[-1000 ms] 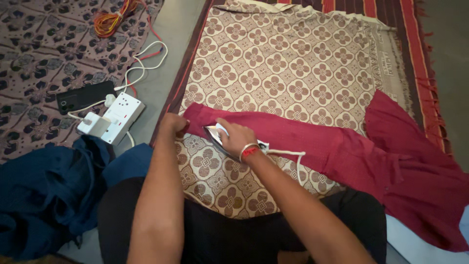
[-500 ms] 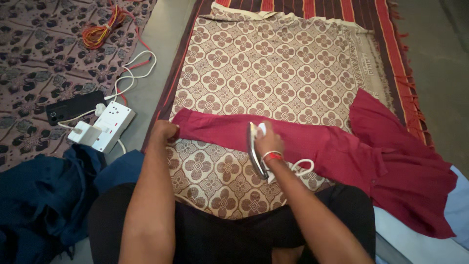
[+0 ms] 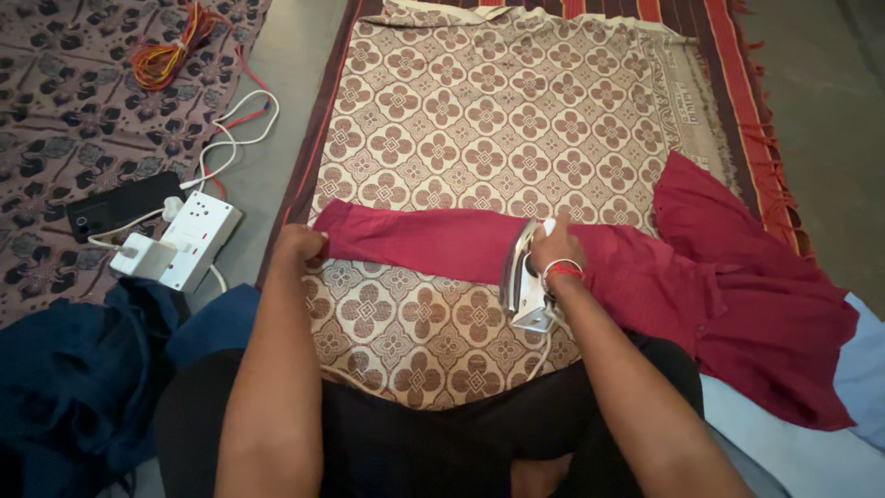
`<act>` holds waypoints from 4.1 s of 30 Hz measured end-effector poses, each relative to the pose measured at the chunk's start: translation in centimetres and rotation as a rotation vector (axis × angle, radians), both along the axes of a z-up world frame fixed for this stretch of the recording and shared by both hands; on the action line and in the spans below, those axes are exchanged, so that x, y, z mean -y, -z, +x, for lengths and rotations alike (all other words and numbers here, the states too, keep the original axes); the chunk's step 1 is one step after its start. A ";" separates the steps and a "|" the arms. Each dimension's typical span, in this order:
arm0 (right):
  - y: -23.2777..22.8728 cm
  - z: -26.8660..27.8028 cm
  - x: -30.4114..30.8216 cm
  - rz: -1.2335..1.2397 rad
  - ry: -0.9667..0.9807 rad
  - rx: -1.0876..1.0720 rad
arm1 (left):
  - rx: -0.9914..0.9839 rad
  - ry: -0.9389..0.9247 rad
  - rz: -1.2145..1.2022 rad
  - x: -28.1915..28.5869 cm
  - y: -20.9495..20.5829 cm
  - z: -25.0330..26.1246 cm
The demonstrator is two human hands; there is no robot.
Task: The person irons a red shirt on a patterned mat laid on the floor. They first smooth and iron the sleeve, then move to the main body of the shirt, using a white electric iron to remove wrinkles.
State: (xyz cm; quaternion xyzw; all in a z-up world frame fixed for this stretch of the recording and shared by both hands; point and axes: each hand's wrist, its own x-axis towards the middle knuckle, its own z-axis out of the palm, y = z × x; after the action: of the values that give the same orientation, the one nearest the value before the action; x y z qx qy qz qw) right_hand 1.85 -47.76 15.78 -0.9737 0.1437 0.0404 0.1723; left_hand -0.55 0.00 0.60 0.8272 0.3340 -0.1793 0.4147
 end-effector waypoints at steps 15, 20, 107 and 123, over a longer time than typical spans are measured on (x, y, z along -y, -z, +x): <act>1.1 -2.8 -2.5 0.220 -0.176 0.124 | 0.071 0.055 0.239 0.9 -1.9 -0.6; 3.4 -2.1 -2.6 0.576 -0.150 0.208 | 0.101 -0.109 -0.004 1.4 -2.6 -1.5; 3.6 -8.1 3.4 0.674 0.398 0.363 | 0.870 -0.312 0.289 2.0 -3.4 -0.1; 2.9 -11.0 -0.4 0.818 0.244 0.269 | 0.555 -0.286 0.133 1.0 -0.8 -1.3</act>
State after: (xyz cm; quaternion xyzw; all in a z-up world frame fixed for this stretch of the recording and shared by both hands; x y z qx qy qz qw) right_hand -9.14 -47.39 12.87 -0.7979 0.2059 -0.0538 0.5640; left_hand -1.83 -0.97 1.35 0.8144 0.3322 0.1354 0.4561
